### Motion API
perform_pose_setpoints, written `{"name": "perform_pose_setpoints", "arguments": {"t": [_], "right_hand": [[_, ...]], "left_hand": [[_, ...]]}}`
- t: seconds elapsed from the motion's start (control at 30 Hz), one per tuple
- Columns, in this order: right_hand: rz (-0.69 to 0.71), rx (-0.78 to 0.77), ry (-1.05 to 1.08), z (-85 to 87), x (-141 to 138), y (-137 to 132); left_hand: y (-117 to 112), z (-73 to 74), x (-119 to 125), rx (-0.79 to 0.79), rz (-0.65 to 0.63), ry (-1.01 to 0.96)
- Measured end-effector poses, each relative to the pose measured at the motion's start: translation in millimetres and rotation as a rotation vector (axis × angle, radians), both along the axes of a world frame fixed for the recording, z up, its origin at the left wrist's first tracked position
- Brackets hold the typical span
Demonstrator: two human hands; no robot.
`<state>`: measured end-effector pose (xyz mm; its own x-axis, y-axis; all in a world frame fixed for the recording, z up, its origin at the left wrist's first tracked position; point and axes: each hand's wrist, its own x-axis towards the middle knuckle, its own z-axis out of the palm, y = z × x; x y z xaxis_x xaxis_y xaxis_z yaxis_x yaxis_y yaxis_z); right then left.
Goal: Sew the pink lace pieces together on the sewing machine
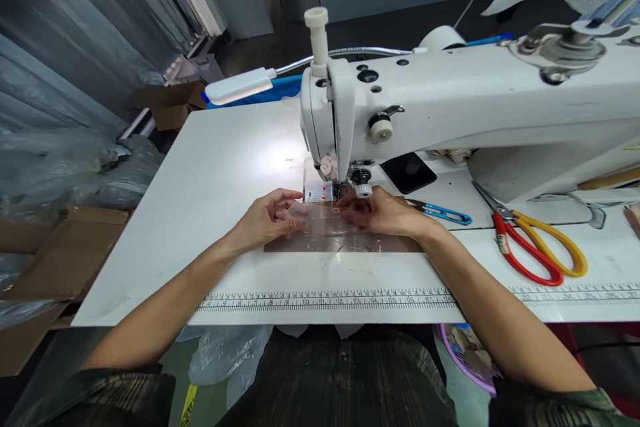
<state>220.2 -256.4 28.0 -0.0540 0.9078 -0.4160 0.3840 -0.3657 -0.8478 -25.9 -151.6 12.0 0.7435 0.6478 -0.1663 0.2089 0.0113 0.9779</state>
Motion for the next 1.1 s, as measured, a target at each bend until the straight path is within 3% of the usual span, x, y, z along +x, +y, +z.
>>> {"name": "perform_pose_setpoints", "arguments": {"t": [0.1,0.2,0.37,0.57,0.83,0.9,0.97,1.07,1.1], "right_hand": [[-0.026,0.02,0.007,-3.3,0.3,-0.7],[-0.152,0.02,0.0,1.1,-3.4,-1.4],[-0.389,0.044,0.098,14.2,-12.4,-2.0],[-0.493,0.051,0.192,8.2,-12.2,-1.6],[-0.515,0.114,0.148,3.5,-14.4,-2.0],[-0.502,0.14,0.078,3.7,-14.6,-1.6],[-0.46,0.185,-0.056,3.3,-11.8,-2.3],[-0.349,0.269,-0.279,2.2,-3.3,-5.8],[-0.308,0.28,-0.326,2.1,-0.4,-7.2]], "left_hand": [[-6.0,-2.3,6.7,0.006,0.13,-0.046],[-6.2,-3.7,7.8,-0.06,0.237,-0.122],[-6.8,-5.2,6.4,-0.303,0.411,-0.326],[-8.3,-3.5,6.4,-0.585,0.384,-0.529],[-9.2,-5.0,8.2,-0.589,0.383,-0.515],[-6.2,-7.3,6.7,-0.501,0.335,-0.458],[-1.1,-9.8,3.0,-0.255,0.295,-0.374],[5.6,-12.4,-3.5,0.44,0.329,-0.236],[6.1,-12.8,-4.6,0.676,0.283,-0.211]]}}
